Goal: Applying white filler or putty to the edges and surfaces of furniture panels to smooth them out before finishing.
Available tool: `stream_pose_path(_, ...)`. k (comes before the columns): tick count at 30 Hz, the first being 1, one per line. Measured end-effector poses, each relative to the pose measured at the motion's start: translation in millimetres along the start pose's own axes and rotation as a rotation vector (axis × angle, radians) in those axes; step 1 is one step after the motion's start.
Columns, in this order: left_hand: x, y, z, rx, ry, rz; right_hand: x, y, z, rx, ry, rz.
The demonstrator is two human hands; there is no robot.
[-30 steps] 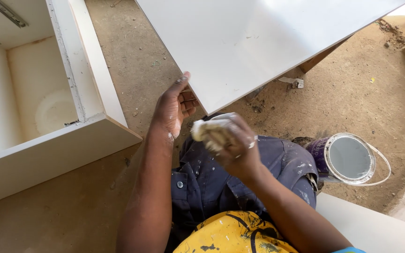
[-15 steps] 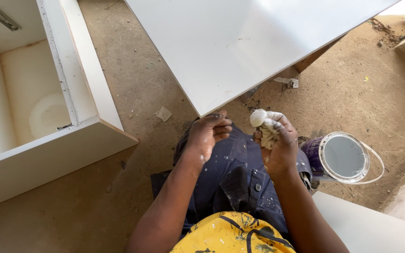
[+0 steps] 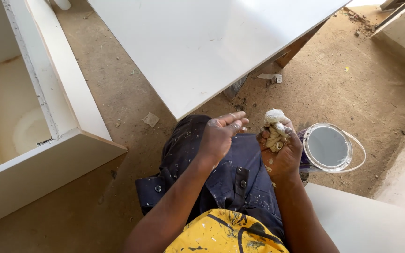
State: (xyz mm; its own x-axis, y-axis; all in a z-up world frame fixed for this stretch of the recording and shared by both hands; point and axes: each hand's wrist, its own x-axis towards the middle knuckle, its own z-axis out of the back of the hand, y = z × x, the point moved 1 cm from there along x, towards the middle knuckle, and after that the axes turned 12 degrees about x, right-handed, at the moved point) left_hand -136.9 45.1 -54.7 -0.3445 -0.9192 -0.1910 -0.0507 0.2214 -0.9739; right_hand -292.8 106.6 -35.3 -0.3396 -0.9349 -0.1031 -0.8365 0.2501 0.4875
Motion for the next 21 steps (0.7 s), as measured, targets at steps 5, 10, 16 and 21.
stream_pose_path(5,-36.5,-96.4,6.9,0.179,0.065,-0.246,9.6,5.8,-6.3,-0.104,0.034,0.118)
stream_pose_path(10,-13.7,-145.9,61.0,0.397,-0.016,-0.424,19.8,-0.1,-26.9,-0.488,0.114,0.26)
stream_pose_path(16,76.1,-161.2,125.8,1.229,-0.055,-0.393,52.2,-9.0,-121.7,-0.942,0.322,0.331)
stream_pose_path(21,97.2,-156.8,128.3,1.647,0.119,-0.138,125.3,-27.8,-163.9,-1.162,0.377,0.3)
